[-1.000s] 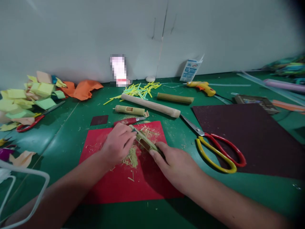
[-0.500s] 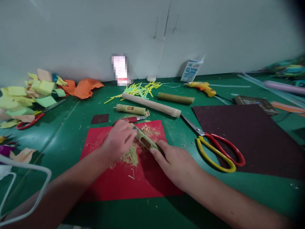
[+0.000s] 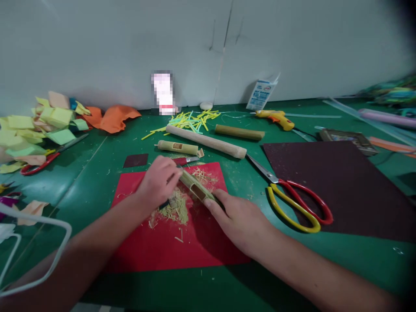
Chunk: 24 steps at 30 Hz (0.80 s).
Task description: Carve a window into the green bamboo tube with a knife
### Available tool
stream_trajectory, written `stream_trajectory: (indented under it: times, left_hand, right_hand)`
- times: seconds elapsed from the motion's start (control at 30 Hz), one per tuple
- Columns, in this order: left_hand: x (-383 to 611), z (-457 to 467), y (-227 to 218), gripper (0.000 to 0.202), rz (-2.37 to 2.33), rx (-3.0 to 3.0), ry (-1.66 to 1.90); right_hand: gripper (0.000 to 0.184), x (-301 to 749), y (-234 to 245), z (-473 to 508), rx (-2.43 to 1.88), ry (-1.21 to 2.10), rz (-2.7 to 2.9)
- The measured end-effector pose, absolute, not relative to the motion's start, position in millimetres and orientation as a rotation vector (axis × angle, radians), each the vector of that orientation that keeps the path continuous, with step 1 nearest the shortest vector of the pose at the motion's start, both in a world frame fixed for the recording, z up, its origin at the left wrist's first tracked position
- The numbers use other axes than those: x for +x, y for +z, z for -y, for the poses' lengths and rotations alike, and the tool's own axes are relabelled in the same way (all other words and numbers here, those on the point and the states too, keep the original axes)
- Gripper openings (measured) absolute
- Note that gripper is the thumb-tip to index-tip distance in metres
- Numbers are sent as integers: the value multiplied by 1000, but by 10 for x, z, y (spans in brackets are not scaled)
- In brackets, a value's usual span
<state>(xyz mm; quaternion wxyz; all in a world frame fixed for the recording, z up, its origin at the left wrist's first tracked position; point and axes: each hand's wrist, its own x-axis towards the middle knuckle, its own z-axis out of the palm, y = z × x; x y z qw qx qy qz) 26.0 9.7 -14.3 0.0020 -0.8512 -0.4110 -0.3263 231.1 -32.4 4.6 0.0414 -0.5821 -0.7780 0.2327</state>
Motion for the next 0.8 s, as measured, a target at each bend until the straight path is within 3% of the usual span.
stream_trajectory:
  times: [0.8]
  left_hand:
    - [291,-93,-126,18,1278,-2669,-1000]
  right_hand:
    - [38,2305,47,342,-1798,690,2404]
